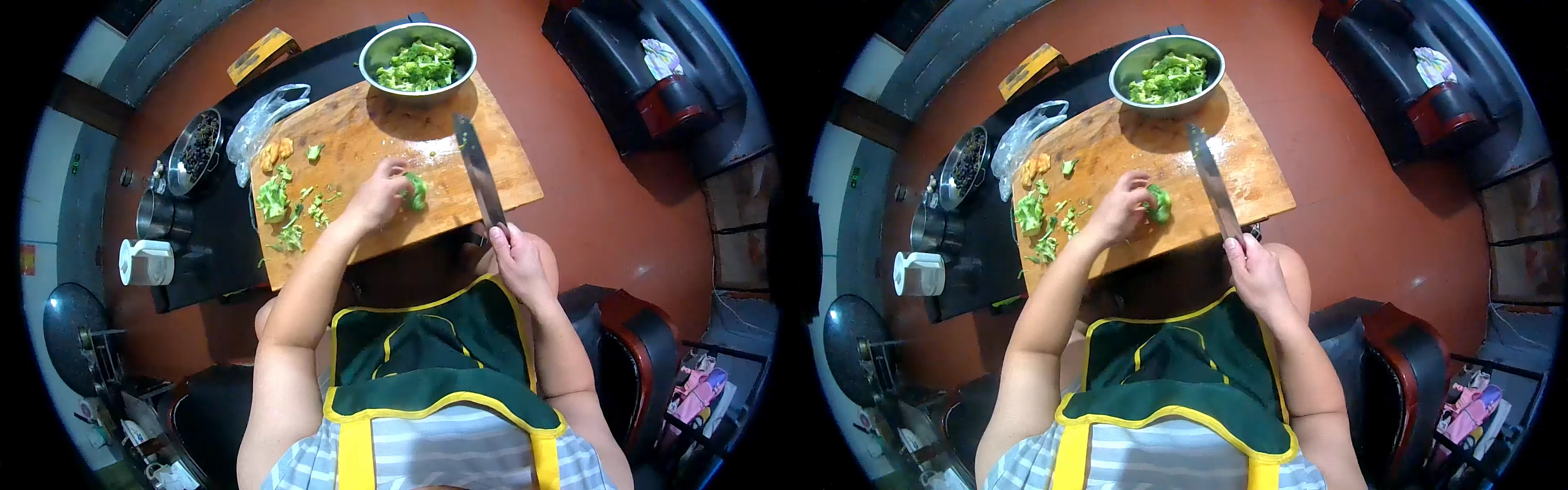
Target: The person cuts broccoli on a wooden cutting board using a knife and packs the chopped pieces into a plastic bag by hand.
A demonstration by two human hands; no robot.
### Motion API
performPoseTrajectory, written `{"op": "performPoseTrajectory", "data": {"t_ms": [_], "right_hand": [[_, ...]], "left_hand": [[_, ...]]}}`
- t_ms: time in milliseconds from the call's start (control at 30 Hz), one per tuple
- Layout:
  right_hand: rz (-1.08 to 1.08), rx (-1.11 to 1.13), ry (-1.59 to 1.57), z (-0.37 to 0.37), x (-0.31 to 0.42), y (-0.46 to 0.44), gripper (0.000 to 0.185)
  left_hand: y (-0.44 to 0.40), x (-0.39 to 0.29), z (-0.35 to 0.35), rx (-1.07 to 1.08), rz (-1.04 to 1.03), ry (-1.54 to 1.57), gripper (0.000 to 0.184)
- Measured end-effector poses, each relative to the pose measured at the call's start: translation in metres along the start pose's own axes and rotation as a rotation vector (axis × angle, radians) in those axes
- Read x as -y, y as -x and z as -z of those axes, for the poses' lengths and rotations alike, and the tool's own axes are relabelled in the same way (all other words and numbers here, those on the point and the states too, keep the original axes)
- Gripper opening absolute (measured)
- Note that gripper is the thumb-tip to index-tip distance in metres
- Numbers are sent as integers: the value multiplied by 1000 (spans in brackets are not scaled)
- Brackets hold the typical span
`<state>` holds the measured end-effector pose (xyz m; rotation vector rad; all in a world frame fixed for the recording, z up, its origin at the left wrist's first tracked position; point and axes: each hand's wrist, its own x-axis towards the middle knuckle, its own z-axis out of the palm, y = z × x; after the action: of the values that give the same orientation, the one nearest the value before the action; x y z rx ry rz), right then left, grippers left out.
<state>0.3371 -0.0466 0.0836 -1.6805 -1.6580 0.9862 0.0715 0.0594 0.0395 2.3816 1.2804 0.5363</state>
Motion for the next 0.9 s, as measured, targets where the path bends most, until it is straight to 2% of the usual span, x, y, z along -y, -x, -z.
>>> {"op": "performPoseTrajectory", "data": {"t_ms": [33, 200, 300, 533, 633, 733, 833, 900], "right_hand": [[3, 24, 13, -5, 3, 3, 29], [-63, 146, 229, -38, 7, 16, 25], [-73, 82, 251, -53, -6, 22, 23], [-66, 50, 192, -46, 0, 26, 22], [-66, 46, 161, -42, 3, 25, 21], [-49, 66, 154, -40, 10, 26, 20], [39, 104, 246, -46, 16, 28, 20], [96, 163, 376, -50, 22, 30, 19]], "left_hand": [[12, 7, 6, -62, -46, 59, 20], [37, 14, 8, -72, 84, 119, 15], [39, -15, -1, -65, 83, 156, 16], [40, -19, -11, 31, -78, 19, 25], [49, -9, -4, 129, -10, 268, 25], [57, 6, -9, -128, 355, 523, 32], [56, 19, -5, -555, 656, 269, 34], [62, 19, -4, -528, 621, 111, 33]]}}
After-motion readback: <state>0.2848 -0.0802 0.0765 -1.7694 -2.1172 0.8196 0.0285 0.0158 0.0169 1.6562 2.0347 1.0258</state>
